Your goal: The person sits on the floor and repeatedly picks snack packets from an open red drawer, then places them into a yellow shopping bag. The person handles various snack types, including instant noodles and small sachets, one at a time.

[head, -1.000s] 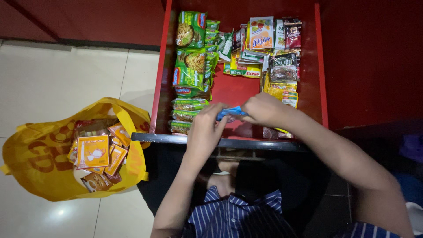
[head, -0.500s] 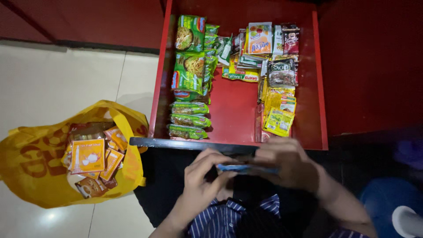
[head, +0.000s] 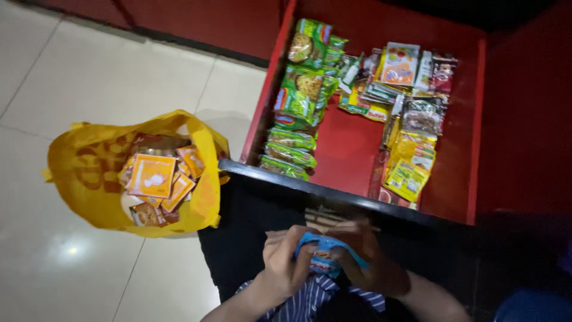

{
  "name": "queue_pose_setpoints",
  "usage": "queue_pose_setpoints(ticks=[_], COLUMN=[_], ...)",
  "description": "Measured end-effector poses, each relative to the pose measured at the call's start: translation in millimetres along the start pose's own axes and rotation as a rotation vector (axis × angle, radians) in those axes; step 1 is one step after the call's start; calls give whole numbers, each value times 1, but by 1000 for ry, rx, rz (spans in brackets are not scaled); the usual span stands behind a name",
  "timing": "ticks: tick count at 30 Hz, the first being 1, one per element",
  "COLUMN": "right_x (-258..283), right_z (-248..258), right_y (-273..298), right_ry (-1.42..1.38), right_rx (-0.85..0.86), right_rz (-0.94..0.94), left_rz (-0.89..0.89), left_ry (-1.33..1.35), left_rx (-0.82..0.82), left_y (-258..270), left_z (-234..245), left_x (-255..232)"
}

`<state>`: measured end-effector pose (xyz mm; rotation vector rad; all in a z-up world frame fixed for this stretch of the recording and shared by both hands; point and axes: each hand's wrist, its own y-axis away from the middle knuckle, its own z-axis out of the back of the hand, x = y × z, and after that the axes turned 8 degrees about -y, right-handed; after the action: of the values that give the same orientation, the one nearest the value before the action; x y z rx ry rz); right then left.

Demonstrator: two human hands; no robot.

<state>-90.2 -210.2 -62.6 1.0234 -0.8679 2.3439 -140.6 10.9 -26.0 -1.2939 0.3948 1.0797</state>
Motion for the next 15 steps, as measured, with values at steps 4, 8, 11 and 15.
queue_pose_setpoints(ticks=[4, 8, 11, 15], right_x=[10, 17, 26, 22], right_z=[-7, -8, -12, -27], right_y=[-25, -60, -76, -89], right_ry=[-35, -426, -505, -432], right_rx=[-61, 168, 275, 293], right_rz=[7, -115, -241, -116], left_rz=[48, 12, 71, 172], left_ry=[-48, -52, -80, -39], left_rx=[-14, -53, -71, -95], left_y=[-7, -9, -9, -5], left_z=[6, 20, 28, 37], left_x=[-3, 0, 2, 4])
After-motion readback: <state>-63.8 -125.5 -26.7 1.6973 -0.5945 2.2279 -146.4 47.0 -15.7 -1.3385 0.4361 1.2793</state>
